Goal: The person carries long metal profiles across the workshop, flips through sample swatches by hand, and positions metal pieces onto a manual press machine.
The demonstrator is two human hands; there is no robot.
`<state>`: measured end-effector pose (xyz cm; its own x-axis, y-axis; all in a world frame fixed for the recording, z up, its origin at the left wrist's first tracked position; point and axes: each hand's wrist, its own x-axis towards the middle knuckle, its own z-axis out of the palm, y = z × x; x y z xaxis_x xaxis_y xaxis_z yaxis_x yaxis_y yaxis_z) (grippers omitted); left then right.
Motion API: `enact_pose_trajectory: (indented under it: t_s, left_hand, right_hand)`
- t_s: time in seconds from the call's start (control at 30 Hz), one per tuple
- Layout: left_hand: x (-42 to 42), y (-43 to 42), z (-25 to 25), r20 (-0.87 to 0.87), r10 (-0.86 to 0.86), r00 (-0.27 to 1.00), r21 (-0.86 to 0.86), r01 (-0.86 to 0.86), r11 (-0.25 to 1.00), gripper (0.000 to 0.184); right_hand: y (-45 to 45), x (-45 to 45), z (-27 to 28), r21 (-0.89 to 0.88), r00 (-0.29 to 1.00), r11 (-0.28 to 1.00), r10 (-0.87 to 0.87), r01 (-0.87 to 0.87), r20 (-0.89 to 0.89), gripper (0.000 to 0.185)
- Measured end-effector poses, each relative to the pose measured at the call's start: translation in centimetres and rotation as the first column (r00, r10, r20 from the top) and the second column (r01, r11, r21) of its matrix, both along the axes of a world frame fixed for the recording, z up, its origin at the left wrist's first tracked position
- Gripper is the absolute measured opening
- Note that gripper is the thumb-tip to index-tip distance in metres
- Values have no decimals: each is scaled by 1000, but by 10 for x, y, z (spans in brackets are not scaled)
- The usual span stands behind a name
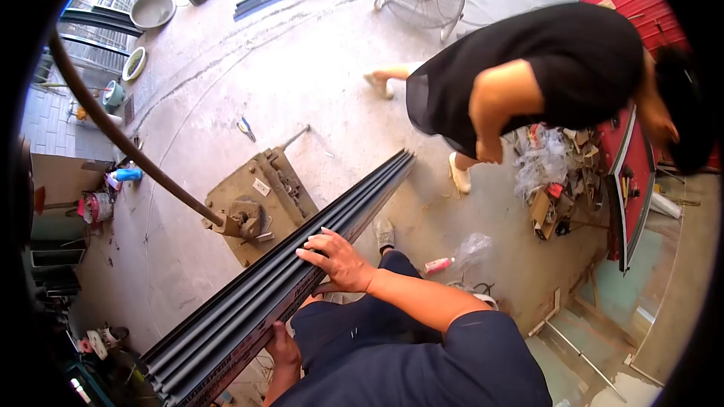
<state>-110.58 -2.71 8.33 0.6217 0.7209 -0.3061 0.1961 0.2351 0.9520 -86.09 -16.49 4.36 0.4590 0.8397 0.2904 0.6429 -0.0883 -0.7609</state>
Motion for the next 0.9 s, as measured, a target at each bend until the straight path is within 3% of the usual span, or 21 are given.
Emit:
enact_pose_trajectory:
  t_s: [0.07, 0.1, 0.2, 0.27, 0.33, 0.5, 0.63, 0.9]
  left_hand:
    - [-24, 14, -17, 10, -25, 1000, -26, 26, 999, 61]
    - [-33, 17, -17, -103, 49, 993, -63, -56, 996, 66]
    - [-37, 26, -12, -88, 90, 992, -174, -104, 979, 70]
    - [-39, 31, -10, -86, 104, 991, -231, -121, 965, 72]
    - [-42, 36, -12, -80, 108, 991, -277, -126, 953, 78]
    - [-49, 38, -33, -257, 245, 935, -269, -313, 911, 107]
    - [-80, 28, -48, -266, 188, 946, -370, -280, 886, 110]
    - [-89, 25, -96, -270, 306, 913, -320, -385, 866, 112]
  right_hand:
    - [10, -4, -20, 26, 1000, 1000, -12, 12, 0, 99]
    - [15, -5, -22, 15, 1000, 1000, 4, -4, -11, 97]
    - [23, -15, -55, 39, 999, 999, 27, -25, -44, 91]
    - [27, -21, -71, -17, 998, 998, 60, -61, -13, 76]
    - [30, -26, -97, 0, 995, 998, 55, -56, 78, 76]
    - [27, -31, -160, 5, 990, 998, 67, -68, 123, 63]
    - [21, -50, -188, 105, 989, 992, 56, -71, 135, 56]
    - [19, -60, -220, 260, 995, 964, 42, -65, 91, 60]
